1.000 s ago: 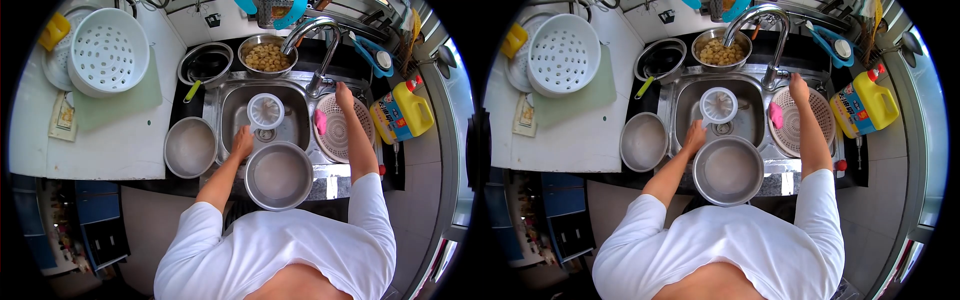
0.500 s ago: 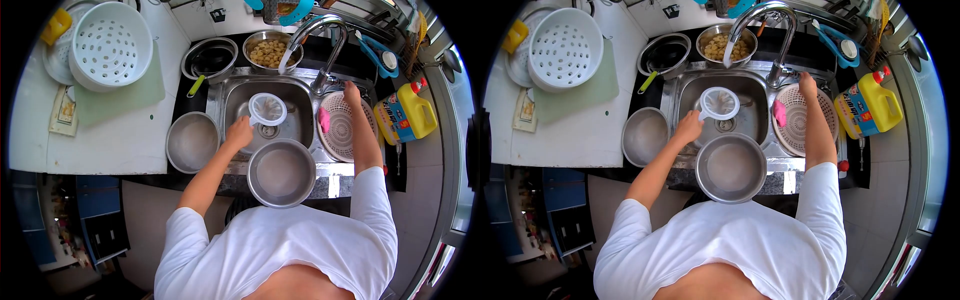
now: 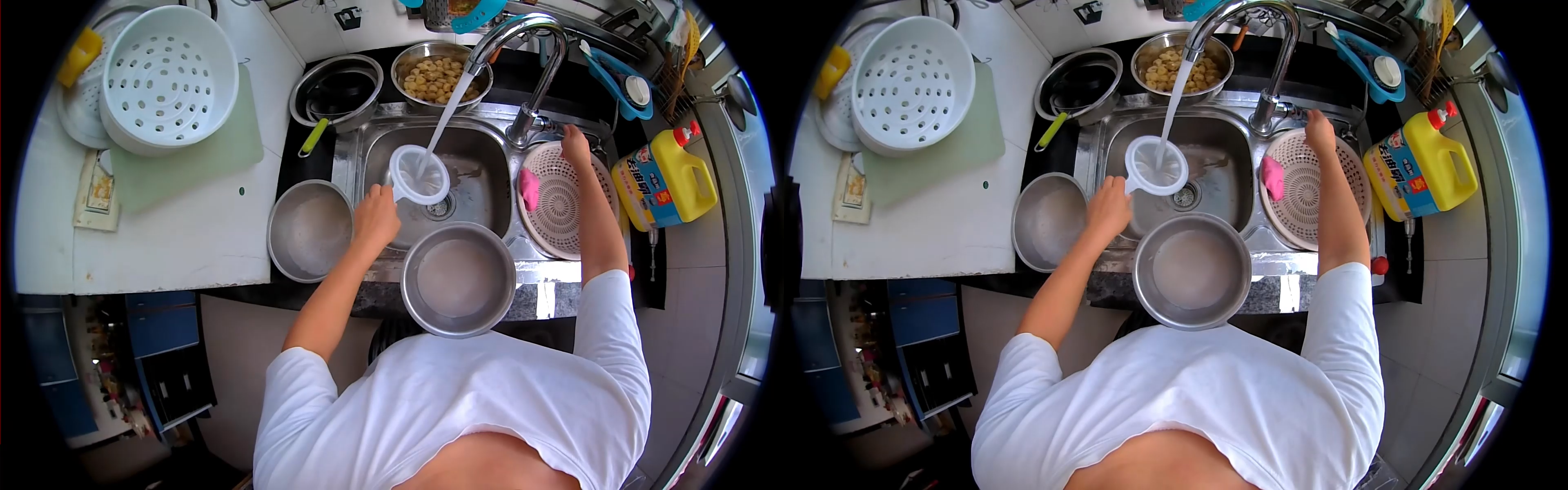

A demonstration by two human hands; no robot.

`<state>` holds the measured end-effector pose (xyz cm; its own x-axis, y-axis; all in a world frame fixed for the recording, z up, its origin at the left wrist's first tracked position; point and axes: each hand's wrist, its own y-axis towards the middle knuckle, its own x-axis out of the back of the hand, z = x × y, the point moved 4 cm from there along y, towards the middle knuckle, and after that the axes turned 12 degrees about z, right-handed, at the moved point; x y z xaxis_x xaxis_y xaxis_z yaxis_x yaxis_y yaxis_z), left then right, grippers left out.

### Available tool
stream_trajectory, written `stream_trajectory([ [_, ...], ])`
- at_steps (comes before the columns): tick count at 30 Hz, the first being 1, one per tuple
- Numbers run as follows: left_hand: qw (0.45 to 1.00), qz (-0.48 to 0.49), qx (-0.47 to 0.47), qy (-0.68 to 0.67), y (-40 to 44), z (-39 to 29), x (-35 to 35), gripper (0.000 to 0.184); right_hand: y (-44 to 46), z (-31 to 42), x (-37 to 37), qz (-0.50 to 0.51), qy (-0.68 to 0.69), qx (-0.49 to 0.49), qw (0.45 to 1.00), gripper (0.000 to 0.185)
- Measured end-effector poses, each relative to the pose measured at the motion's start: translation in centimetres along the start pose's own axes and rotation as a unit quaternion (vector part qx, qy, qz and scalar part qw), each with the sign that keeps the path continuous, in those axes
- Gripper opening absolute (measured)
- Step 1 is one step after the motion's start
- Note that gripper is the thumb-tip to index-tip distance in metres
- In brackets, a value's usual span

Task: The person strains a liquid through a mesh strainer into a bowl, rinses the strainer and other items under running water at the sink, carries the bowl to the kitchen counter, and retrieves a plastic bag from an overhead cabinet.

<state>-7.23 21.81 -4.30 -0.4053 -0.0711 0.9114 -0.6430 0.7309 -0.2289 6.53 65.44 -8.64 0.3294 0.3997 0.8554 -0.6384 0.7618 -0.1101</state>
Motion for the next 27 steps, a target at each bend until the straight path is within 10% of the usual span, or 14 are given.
stream_trajectory([
  [14, 0.981, -0.141, -0.039, -0.125, 4.2, 0.2, -3.9, 0.024, 0.1, -0.5, -0.4, -0.041, 0.054, 0.025, 0.997, 0.034],
  [27, 0.990, 0.034, -0.019, -0.139, -0.5, 1.7, -2.4, 0.024, -1.0, 0.6, 0.5, -0.008, 0.066, 0.016, 0.998, 0.033],
])
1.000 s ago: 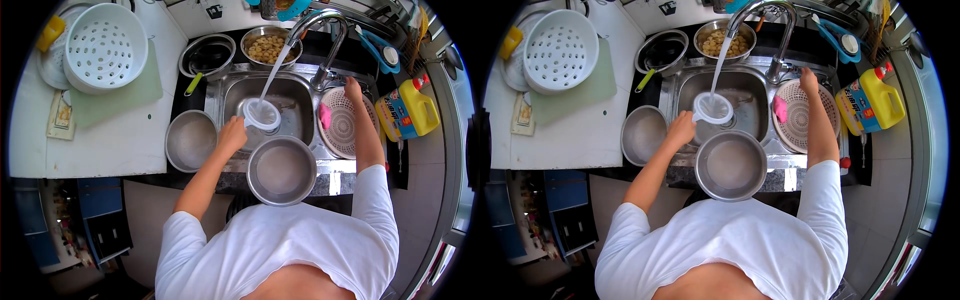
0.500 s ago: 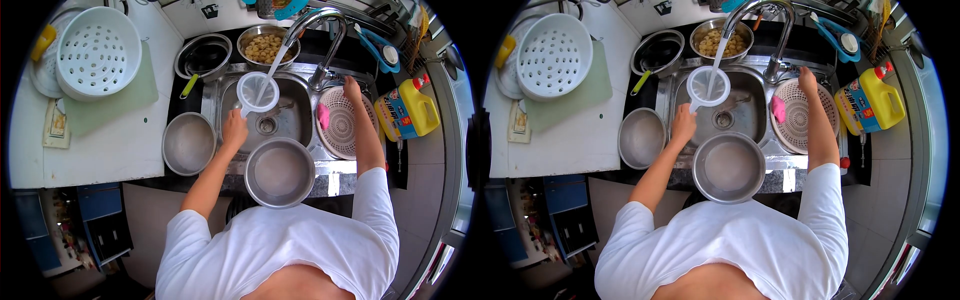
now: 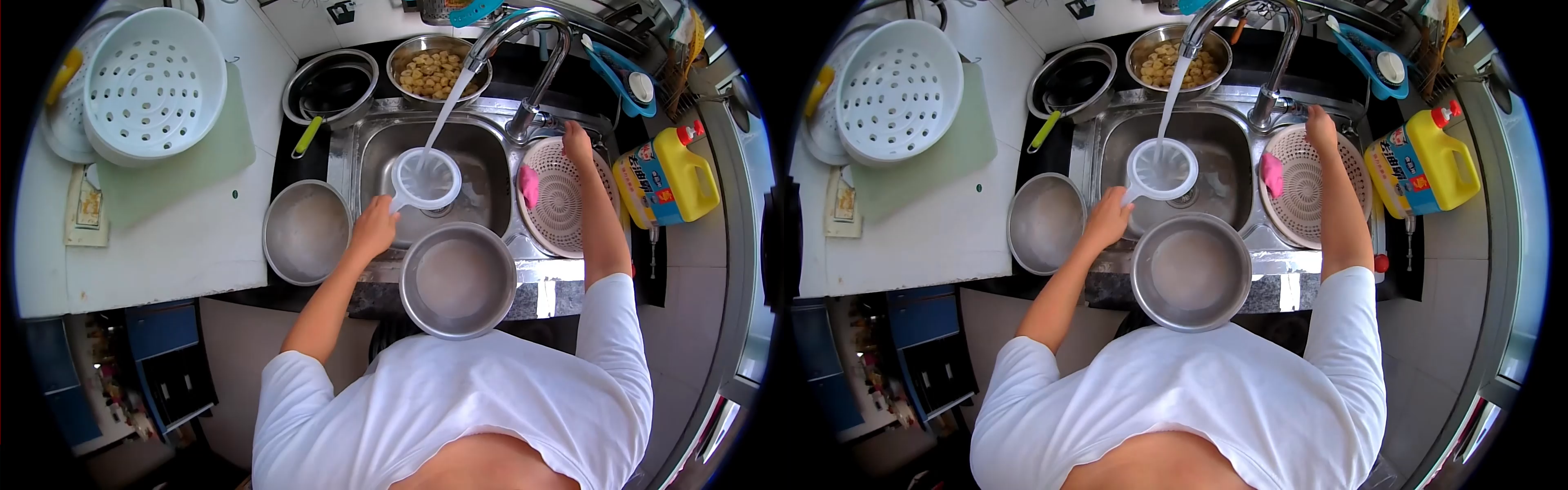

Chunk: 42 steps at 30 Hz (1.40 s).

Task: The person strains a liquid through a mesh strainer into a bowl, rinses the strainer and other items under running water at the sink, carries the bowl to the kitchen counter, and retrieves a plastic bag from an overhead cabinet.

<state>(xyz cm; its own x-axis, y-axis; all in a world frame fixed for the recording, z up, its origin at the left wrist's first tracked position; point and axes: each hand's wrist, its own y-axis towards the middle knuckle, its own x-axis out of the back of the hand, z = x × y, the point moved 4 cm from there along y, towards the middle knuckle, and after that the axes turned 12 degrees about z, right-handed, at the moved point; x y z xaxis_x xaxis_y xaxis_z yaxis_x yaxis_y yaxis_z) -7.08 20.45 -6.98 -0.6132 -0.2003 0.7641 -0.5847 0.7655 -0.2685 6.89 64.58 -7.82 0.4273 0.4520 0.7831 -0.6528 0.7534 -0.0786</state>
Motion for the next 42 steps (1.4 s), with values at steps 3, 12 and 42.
stream_trajectory([
  [3, 1.000, 0.008, 0.005, 0.028, -0.7, -0.3, 0.1, 0.025, 0.1, -0.2, -0.1, -0.011, 0.011, 0.008, 1.000, 0.034],
  [12, 1.000, 0.010, -0.016, 0.009, 1.6, -1.7, -0.5, 0.024, 1.0, -1.4, -0.6, -0.046, -0.042, 0.024, 0.998, 0.033],
  [42, 0.951, -0.213, -0.075, 0.210, 0.9, -3.0, 6.1, 0.015, 0.6, -0.9, -0.4, 0.001, 0.004, 0.026, 1.000, 0.033],
])
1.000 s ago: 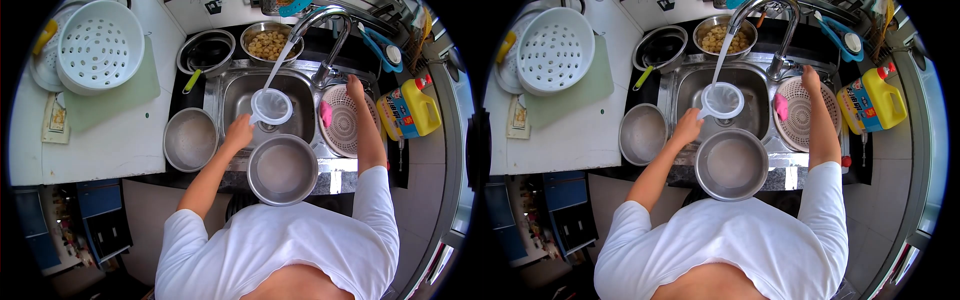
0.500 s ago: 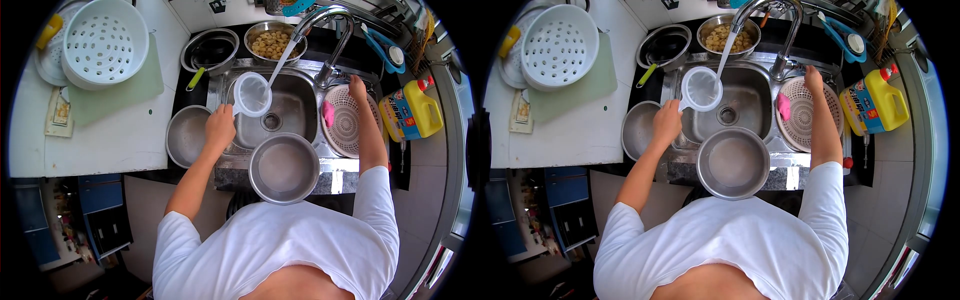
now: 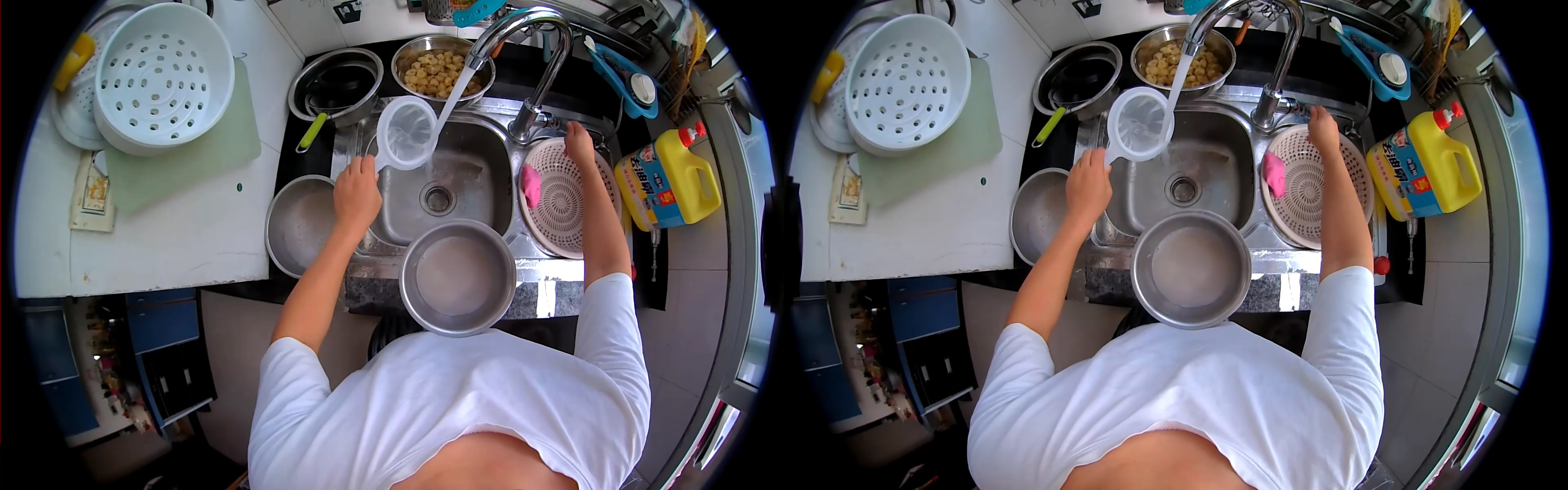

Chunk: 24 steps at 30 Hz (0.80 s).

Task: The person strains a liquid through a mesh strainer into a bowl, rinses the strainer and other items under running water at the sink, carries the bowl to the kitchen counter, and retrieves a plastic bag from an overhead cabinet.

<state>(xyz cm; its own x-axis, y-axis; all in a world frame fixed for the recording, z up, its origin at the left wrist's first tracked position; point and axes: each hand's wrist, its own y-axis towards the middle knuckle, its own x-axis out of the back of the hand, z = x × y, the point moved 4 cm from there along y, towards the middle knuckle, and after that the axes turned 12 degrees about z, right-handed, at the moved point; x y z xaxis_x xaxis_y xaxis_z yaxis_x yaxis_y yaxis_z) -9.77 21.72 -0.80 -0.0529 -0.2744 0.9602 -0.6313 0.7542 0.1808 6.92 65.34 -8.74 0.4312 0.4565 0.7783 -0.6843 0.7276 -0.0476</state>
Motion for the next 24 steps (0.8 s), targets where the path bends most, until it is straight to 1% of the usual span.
stream_trajectory([
  [2, 1.000, 0.002, -0.003, -0.002, 0.0, 0.2, 0.0, 0.014, -0.2, 0.3, 0.0, -0.006, 0.001, -0.005, 1.000, 0.033],
  [4, 0.999, 0.044, -0.001, 0.001, -0.4, 0.1, -0.5, 0.015, -0.3, 0.3, 0.1, -0.014, 0.000, -0.010, 1.000, 0.033],
  [6, 0.998, 0.065, 0.007, -0.014, -1.2, 0.3, -0.3, 0.016, -0.3, 0.3, 0.0, -0.025, 0.000, -0.005, 1.000, 0.033],
  [8, 0.996, 0.087, 0.016, -0.027, -2.2, 0.3, 0.1, 0.016, -0.2, 0.1, 0.0, -0.009, 0.004, -0.001, 1.000, 0.033],
  [10, 0.982, 0.167, 0.066, -0.060, -2.9, 0.4, 0.0, 0.019, -0.4, 0.4, 0.1, 0.006, 0.008, 0.004, 1.000, 0.033],
  [11, 0.982, 0.168, 0.065, -0.060, -3.3, 0.3, 0.3, 0.019, -0.5, 0.5, 0.1, 0.000, 0.006, -0.010, 1.000, 0.032],
  [13, 0.967, 0.226, 0.083, -0.078, -3.9, 0.4, 0.2, 0.020, -0.5, 0.5, 0.3, -0.005, 0.004, -0.023, 1.000, 0.032],
  [14, 0.967, 0.227, 0.083, -0.078, -3.8, 0.3, 0.3, 0.020, -0.5, 0.6, 0.4, 0.001, -0.004, -0.021, 1.000, 0.032],
  [16, 0.949, 0.268, 0.108, -0.130, -3.7, 0.2, 0.1, 0.021, -0.4, 0.5, 0.2, 0.008, -0.013, -0.018, 1.000, 0.032],
  [17, 0.949, 0.267, 0.109, -0.129, -3.4, 0.2, -0.6, 0.021, -0.5, 0.5, 0.1, -0.005, -0.002, -0.004, 1.000, 0.033],
  [18, 0.944, 0.265, 0.102, -0.165, -3.0, 0.4, -2.0, 0.021, -0.4, 0.5, 0.0, -0.019, 0.009, 0.009, 1.000, 0.033],
  [20, 0.934, 0.260, 0.083, -0.232, -2.2, 0.5, -4.7, 0.021, 0.0, -0.2, -0.3, -0.027, 0.012, 0.010, 1.000, 0.033],
  [21, 0.934, 0.259, 0.081, -0.233, -1.7, 0.1, -5.2, 0.021, 0.0, -0.1, -0.1, -0.033, 0.014, 0.010, 0.999, 0.034],
  [22, 0.924, 0.260, 0.089, -0.267, -1.4, -0.2, -5.7, 0.022, -0.1, 0.0, 0.0, -0.034, 0.013, 0.010, 0.999, 0.034],
  [23, 0.912, 0.260, 0.095, -0.301, -1.0, -0.5, -6.1, 0.022, -0.1, 0.0, 0.0, -0.027, 0.042, -0.008, 0.999, 0.033],
  [24, 0.912, 0.261, 0.093, -0.303, -0.7, -0.6, -6.5, 0.022, -0.5, 0.1, -0.1, -0.018, 0.072, -0.028, 0.997, 0.033],
])
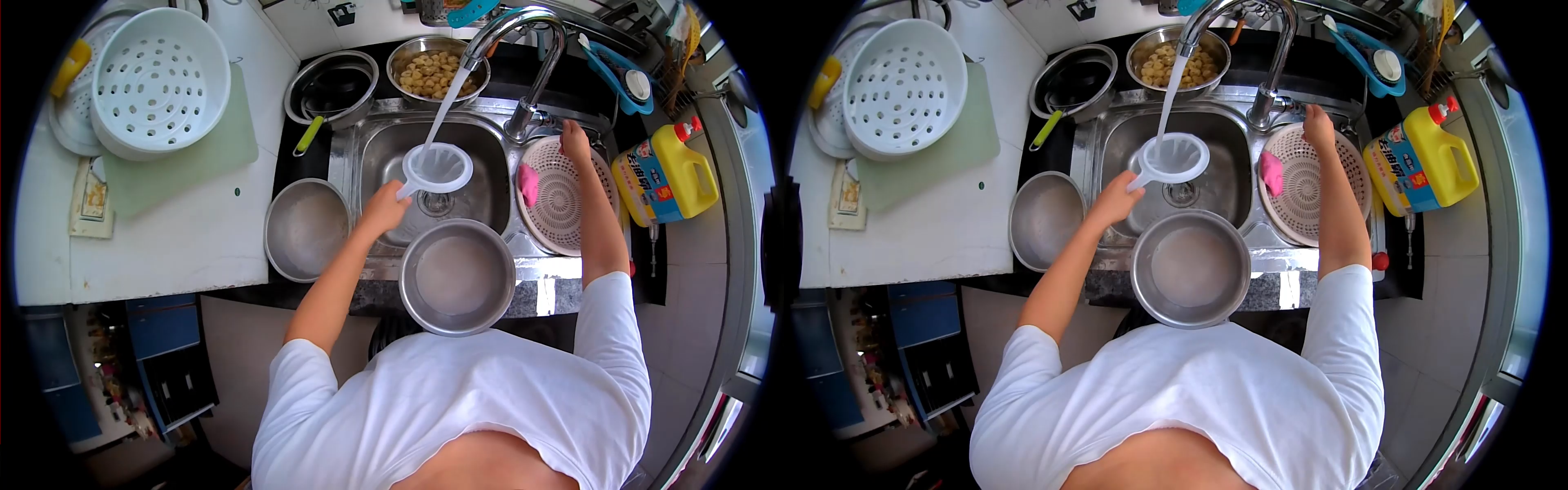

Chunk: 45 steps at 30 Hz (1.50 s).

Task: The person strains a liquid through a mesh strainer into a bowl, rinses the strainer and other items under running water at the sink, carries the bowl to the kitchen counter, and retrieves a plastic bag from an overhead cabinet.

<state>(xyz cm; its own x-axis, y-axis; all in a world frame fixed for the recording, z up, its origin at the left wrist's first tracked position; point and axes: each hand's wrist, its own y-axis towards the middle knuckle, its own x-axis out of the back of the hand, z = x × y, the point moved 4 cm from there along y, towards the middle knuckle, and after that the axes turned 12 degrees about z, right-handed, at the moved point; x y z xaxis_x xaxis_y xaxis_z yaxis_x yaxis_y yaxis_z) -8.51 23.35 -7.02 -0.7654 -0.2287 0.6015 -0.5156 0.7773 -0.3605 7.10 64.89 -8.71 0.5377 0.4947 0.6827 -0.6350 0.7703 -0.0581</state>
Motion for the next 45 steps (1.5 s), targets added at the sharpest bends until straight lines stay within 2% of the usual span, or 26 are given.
stream_trajectory([
  [3, 1.000, -0.017, -0.009, -0.022, 1.0, 0.2, -0.1, 0.022, -1.6, 1.8, 0.2, 0.006, 0.016, -0.033, 0.999, 0.036],
  [5, 0.995, -0.083, -0.045, 0.036, 1.0, 0.1, 0.3, 0.026, -1.4, 1.0, -0.5, -0.014, 0.007, -0.019, 1.000, 0.036],
  [7, 0.992, -0.105, -0.047, 0.061, 0.6, -0.1, 0.6, 0.027, -2.2, 1.5, -0.6, -0.050, -0.030, -0.038, 0.998, 0.034],
  [8, 0.987, -0.127, -0.048, 0.086, 0.4, -0.3, 0.9, 0.028, -2.6, 2.1, -0.5, -0.086, -0.096, -0.014, 0.992, 0.033],
  [9, 0.987, -0.128, -0.050, 0.085, 0.2, -0.4, 1.0, 0.028, -2.7, 2.2, -0.6, -0.087, -0.096, -0.013, 0.991, 0.033],
  [13, 0.981, -0.144, -0.063, 0.110, -1.2, -0.9, 1.5, 0.027, -3.7, 2.9, -0.5, -0.052, -0.115, 0.017, 0.992, 0.036],
  [15, 0.979, -0.147, -0.073, 0.117, -1.8, -1.4, 1.8, 0.027, -4.9, 3.0, -0.3, -0.002, -0.101, 0.021, 0.995, 0.039],
  [19, 0.976, -0.146, -0.075, 0.143, -2.5, -1.8, 2.3, 0.027, -8.7, 3.7, 0.1, 0.003, -0.097, 0.057, 0.994, 0.040],
  [21, 0.974, -0.152, -0.090, 0.145, -2.6, -1.8, 2.3, 0.027, -11.5, 4.7, -0.4, 0.054, 0.025, 0.058, 0.997, 0.036],
  [24, 0.972, -0.159, -0.115, 0.126, -2.5, -1.1, 1.9, 0.027, -14.8, 4.3, -1.3, 0.079, 0.104, 0.054, 0.990, 0.032],
  [26, 0.956, -0.196, -0.196, 0.094, -1.8, -0.2, 1.3, 0.025, -16.5, 3.3, -1.8, 0.088, 0.149, 0.049, 0.984, 0.029],
  [27, 0.955, -0.195, -0.200, 0.094, -1.8, -0.4, 1.5, 0.025, -17.5, 3.1, -1.9, 0.098, 0.176, 0.038, 0.979, 0.028],
  [28, 0.983, -0.060, -0.119, -0.125, -1.1, 0.6, 0.9, 0.026, -18.6, 3.3, -1.7, 0.089, 0.185, 0.023, 0.978, 0.027],
  [29, 0.939, 0.081, -0.028, -0.333, -0.9, 1.2, -0.3, 0.028, -19.3, 2.7, -1.9, 0.097, 0.190, 0.026, 0.977, 0.026],
  [30, 0.939, 0.085, -0.030, -0.332, -0.9, 1.1, -0.5, 0.028, -20.1, 2.6, -1.8, 0.096, 0.198, 0.016, 0.975, 0.026],
  [32, 0.855, 0.142, 0.011, -0.499, -0.9, 1.2, -1.5, 0.030, -21.3, 2.4, -1.4, 0.090, 0.205, 0.005, 0.975, 0.025],
  [35, 0.824, 0.167, 0.007, -0.541, -1.2, 0.6, -1.6, 0.032, -22.7, 1.8, -0.9, 0.065, 0.239, 0.000, 0.969, 0.023],
  [45, 0.794, 0.202, -0.063, -0.570, -1.0, 0.5, -0.9, 0.030, -25.7, 1.5, -0.1, 0.046, 0.285, -0.027, 0.957, 0.022],
])
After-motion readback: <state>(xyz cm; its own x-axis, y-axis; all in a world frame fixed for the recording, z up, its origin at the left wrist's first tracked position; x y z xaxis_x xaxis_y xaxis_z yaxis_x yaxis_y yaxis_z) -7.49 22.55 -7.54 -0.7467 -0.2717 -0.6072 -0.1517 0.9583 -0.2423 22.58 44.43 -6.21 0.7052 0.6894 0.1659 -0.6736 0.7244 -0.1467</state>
